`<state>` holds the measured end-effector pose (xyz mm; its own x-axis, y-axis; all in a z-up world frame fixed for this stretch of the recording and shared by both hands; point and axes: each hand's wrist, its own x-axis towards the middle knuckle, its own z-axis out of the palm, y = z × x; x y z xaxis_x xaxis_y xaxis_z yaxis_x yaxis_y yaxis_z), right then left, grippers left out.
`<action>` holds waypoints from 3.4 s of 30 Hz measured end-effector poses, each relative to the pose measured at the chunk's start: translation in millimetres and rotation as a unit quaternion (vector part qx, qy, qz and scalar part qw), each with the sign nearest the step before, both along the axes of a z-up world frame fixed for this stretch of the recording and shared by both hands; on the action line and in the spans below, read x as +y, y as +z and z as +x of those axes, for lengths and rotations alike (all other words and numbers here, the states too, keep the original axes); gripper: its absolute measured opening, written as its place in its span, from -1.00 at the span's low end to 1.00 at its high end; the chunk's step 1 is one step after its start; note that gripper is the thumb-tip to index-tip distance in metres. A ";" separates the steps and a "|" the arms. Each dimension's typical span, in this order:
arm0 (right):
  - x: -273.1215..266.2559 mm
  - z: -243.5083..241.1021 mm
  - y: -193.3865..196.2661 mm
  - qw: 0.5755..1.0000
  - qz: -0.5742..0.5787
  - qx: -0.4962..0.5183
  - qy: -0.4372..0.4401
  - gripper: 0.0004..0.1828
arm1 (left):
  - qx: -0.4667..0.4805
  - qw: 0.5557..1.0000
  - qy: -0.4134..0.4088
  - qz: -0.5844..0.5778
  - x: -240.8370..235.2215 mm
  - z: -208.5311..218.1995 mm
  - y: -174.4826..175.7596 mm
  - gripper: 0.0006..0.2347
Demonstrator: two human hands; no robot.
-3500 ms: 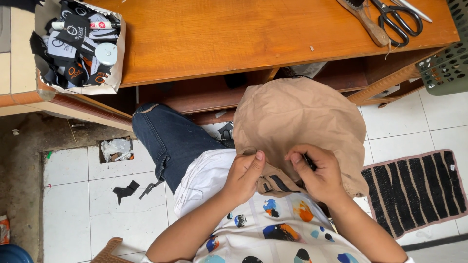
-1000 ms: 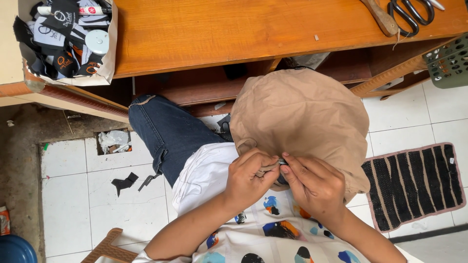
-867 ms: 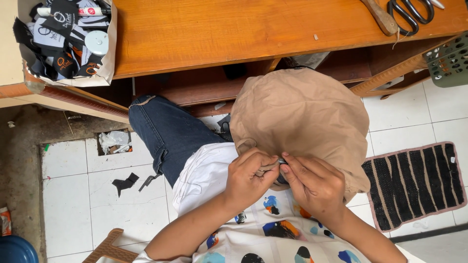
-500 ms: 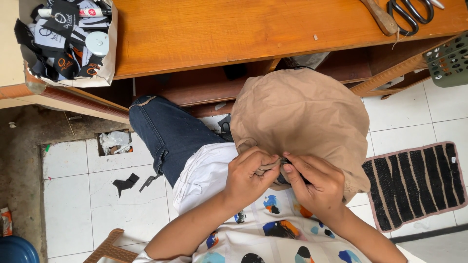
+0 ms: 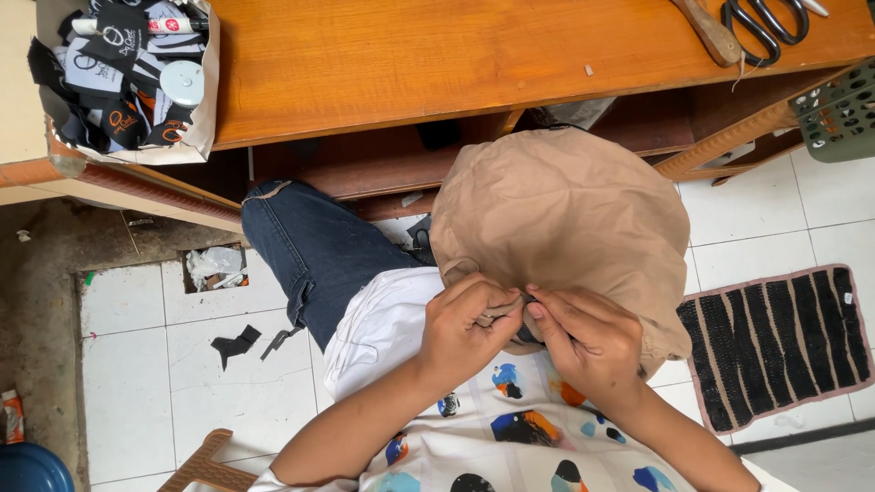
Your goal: The person holds a beige garment and uses a small blade to cut off fabric tags and threads from the waistband and interior seams. The person repeatedly repositions the garment to access different tag locations and continues trimming until the end of the clip.
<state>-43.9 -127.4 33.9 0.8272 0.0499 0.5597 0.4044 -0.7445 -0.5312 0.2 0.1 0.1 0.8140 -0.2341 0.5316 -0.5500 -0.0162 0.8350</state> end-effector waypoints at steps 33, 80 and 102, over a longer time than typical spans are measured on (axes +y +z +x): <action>0.2 0.7 1.8 0.996 -0.074 -0.040 -0.008 -0.91 | 0.006 1.000 -0.008 0.006 1.1 -0.2 -1.6 -0.90; -98.9 1.1 -35.3 0.888 0.368 0.263 0.087 -0.95 | 0.039 0.949 0.223 -0.219 35.6 26.8 16.5 -0.82; -69.8 10.0 -50.5 0.884 0.428 0.166 0.089 -0.91 | 0.319 0.937 0.102 -0.096 37.8 30.4 -18.7 -0.62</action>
<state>-33.9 -197.2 -16.6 0.9747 -0.1277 0.1835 0.1908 0.0470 -0.9805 30.5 37.9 -18.7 0.9981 0.0119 -0.0612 0.0594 0.1182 0.9912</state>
